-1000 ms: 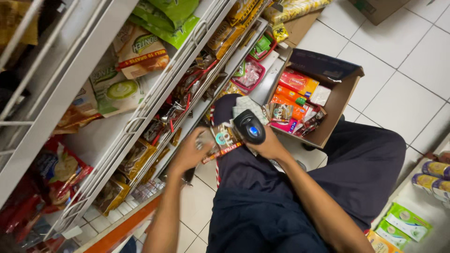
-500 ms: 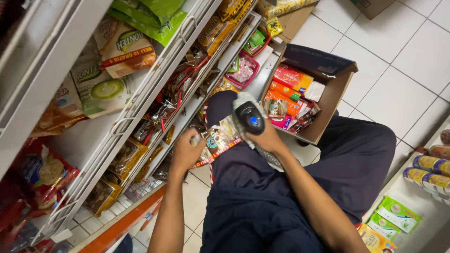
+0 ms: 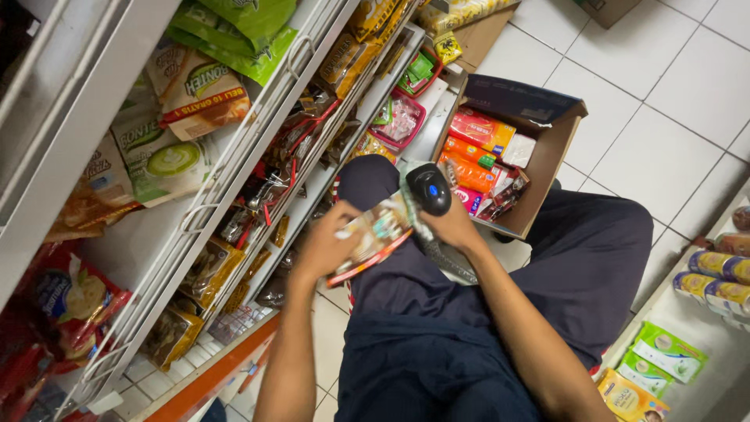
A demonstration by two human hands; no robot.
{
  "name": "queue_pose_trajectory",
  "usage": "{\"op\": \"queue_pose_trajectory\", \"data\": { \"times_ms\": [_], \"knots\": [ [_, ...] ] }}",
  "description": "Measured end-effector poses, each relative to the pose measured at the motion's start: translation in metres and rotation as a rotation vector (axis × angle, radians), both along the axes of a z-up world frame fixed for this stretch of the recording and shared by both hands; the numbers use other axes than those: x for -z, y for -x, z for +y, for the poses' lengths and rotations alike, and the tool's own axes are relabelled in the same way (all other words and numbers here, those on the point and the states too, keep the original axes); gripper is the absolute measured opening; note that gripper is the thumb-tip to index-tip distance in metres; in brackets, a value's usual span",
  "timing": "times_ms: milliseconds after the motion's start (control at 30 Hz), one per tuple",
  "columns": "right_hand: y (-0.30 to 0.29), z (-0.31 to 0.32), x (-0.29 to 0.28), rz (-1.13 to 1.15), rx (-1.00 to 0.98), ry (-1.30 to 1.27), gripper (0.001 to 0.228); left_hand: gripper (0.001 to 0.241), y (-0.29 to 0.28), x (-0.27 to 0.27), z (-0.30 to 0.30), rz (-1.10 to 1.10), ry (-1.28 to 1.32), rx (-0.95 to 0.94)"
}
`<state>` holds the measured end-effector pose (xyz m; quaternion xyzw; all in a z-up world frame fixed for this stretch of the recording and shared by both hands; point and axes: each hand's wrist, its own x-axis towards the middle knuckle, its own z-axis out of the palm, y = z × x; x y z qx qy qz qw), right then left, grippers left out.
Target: The person scans individual coffee packets using a handheld barcode scanner and places them into a cardboard box.
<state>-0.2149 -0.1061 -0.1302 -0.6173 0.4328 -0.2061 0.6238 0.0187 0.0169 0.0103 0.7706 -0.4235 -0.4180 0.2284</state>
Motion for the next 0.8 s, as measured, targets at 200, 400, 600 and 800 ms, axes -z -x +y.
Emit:
{"op": "queue_pose_trajectory", "data": {
  "times_ms": [200,400,600,800],
  "knots": [
    [-0.017,0.029,-0.013,-0.146,-0.169,0.018,0.052,0.027,-0.010,0.015,0.002,-0.217,0.309,0.163],
    [-0.013,0.008,0.004,-0.005,-0.143,0.145,0.046,0.034,0.016,0.028,-0.008,-0.069,0.052,-0.008],
    [-0.013,0.012,0.012,-0.050,-0.058,0.106,0.055,0.035,-0.008,0.013,0.005,-0.201,0.073,0.117],
    [-0.016,0.025,0.002,-0.146,-0.169,0.124,0.050,0.033,0.020,0.031,-0.015,-0.140,0.207,0.131]
  ]
}}
